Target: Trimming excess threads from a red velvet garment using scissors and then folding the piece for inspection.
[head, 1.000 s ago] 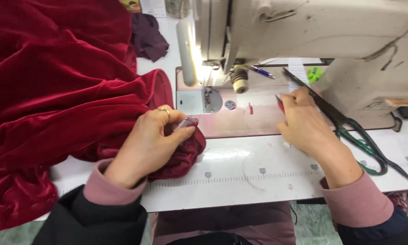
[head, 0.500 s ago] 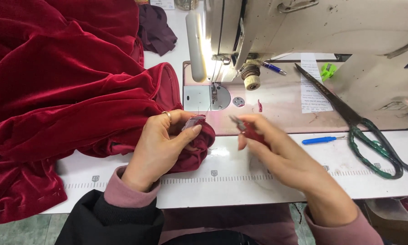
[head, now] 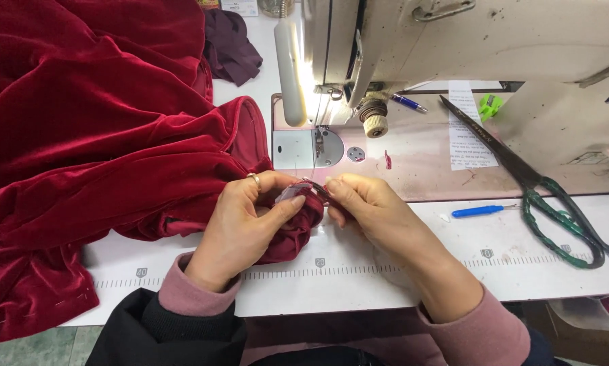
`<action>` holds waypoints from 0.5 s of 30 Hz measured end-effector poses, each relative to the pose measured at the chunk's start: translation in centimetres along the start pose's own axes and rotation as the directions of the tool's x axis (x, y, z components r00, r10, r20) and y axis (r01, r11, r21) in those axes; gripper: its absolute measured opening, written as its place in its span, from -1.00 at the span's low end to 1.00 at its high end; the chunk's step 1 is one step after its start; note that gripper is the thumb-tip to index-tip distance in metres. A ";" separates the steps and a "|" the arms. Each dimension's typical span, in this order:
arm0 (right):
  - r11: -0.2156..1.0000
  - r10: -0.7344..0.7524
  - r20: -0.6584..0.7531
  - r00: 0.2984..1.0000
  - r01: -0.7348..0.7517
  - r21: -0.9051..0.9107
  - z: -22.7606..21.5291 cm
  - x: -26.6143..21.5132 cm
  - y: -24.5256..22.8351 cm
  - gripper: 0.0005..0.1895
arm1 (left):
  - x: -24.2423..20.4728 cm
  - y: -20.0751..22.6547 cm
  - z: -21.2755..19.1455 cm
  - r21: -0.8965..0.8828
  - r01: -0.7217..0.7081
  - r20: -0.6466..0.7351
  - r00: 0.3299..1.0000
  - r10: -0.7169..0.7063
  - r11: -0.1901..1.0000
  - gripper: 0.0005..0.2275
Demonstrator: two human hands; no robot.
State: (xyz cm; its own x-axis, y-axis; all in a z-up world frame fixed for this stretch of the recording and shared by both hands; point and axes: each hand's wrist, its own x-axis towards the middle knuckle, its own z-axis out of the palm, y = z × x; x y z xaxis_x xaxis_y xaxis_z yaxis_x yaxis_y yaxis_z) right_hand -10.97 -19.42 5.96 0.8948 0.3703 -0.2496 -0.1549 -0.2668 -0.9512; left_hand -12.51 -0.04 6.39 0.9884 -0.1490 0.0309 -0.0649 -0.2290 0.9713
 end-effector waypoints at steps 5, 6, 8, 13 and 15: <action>0.993 -0.091 -0.069 0.993 0.086 -0.079 -0.6 -0.3 0.2 -0.61 | -0.2 0.3 0.2 0.019 0.046 0.034 0.998 -0.047 0.999 -0.88; 0.983 -0.094 -0.108 0.990 0.076 -0.165 -1.0 -0.5 0.0 -0.64 | -0.2 0.3 0.4 -0.018 0.070 0.039 0.997 -0.069 0.997 -0.88; 0.967 -0.097 -0.148 0.984 0.058 -0.249 -1.6 -1.3 -0.3 -0.66 | -0.2 0.3 0.8 -0.057 0.096 0.047 0.995 -0.093 0.994 -0.88; 0.892 -0.135 -0.232 0.963 0.017 -0.451 -2.5 -3.8 -2.2 -0.76 | -0.2 0.1 1.7 0.040 -0.073 0.002 0.997 0.073 0.997 -0.90; 0.856 -0.163 -0.208 0.965 0.034 -0.515 -2.4 -4.2 -2.4 -0.79 | -0.1 -0.2 2.1 0.069 -0.134 -0.004 0.991 0.134 0.989 -0.90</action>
State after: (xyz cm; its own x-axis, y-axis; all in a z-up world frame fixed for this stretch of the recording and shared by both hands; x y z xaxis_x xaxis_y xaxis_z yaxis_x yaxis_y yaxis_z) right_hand -13.34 -22.48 9.78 0.9752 0.2158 -0.0482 0.1133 -0.6746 -0.7294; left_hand -12.88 -2.02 5.69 0.9712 -0.1747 0.1621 -0.2059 -0.2724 0.9399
